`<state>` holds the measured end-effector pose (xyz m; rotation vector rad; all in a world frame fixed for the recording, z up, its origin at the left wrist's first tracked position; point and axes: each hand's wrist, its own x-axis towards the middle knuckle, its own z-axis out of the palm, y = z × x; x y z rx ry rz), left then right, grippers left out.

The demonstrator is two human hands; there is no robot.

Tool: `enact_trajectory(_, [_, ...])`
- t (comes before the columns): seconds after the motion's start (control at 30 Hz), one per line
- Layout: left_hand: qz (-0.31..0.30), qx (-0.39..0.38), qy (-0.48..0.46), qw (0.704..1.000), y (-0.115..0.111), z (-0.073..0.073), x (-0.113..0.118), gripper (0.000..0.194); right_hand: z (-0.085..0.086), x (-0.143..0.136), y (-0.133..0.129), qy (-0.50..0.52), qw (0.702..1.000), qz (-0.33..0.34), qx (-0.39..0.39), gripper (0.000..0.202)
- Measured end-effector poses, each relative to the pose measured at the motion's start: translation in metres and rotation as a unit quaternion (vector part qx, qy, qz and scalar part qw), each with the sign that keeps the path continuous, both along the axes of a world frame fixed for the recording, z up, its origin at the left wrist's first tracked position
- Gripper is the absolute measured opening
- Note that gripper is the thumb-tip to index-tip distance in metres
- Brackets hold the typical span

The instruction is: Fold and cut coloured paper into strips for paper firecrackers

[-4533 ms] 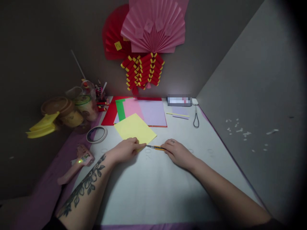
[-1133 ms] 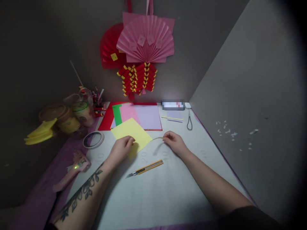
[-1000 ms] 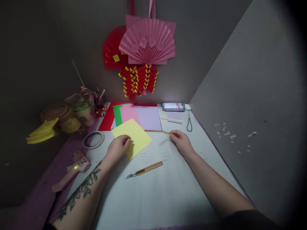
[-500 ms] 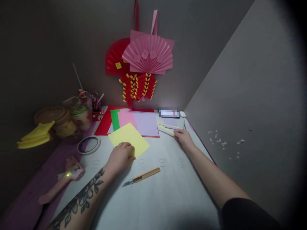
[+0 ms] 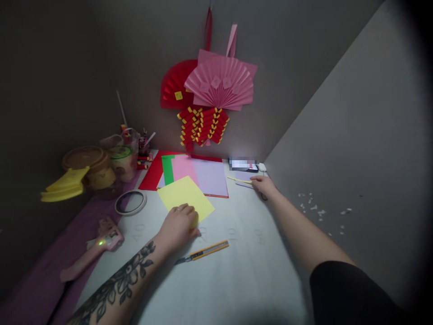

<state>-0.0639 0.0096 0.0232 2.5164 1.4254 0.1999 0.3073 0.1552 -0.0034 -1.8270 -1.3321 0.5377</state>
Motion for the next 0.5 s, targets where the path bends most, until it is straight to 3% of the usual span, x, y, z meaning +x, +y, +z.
enact_trajectory(0.13, [0.0, 0.004, 0.011, 1.0, -0.002, -0.006, 0.004, 0.025, 0.009, -0.015, -0.015, -0.063, 0.996, 0.019, 0.056, 0.021])
enact_trajectory(0.2, [-0.005, 0.006, 0.01, 1.0, -0.002, -0.008, 0.005, 0.019, 0.01, -0.038, -0.038, -0.091, 0.987, 0.093, 0.093, 0.021])
enact_trajectory(0.23, [-0.009, 0.006, 0.009, 1.0, -0.003, -0.008, 0.006, 0.016, 0.01, -0.051, -0.052, -0.121, 0.966, 0.189, 0.126, 0.02])
enact_trajectory(0.3, [-0.015, 0.001, 0.007, 1.0, -0.003, -0.008, 0.007, 0.015, 0.008, -0.079, -0.082, -0.18, 0.885, 0.399, 0.159, 0.022])
enact_trajectory(0.33, [-0.018, -0.002, 0.006, 1.0, -0.003, -0.008, 0.007, 0.015, 0.006, -0.092, -0.095, -0.204, 0.845, 0.466, 0.167, 0.024])
enact_trajectory(0.4, [-0.02, -0.004, 0.007, 1.0, -0.002, -0.009, 0.008, 0.018, 0.002, -0.113, -0.113, -0.252, 0.792, 0.528, 0.171, 0.03])
enact_trajectory(0.5, [-0.024, 0.0, 0.015, 1.0, -0.002, -0.008, 0.008, 0.023, -0.005, -0.129, -0.119, -0.294, 0.78, 0.524, 0.174, 0.035])
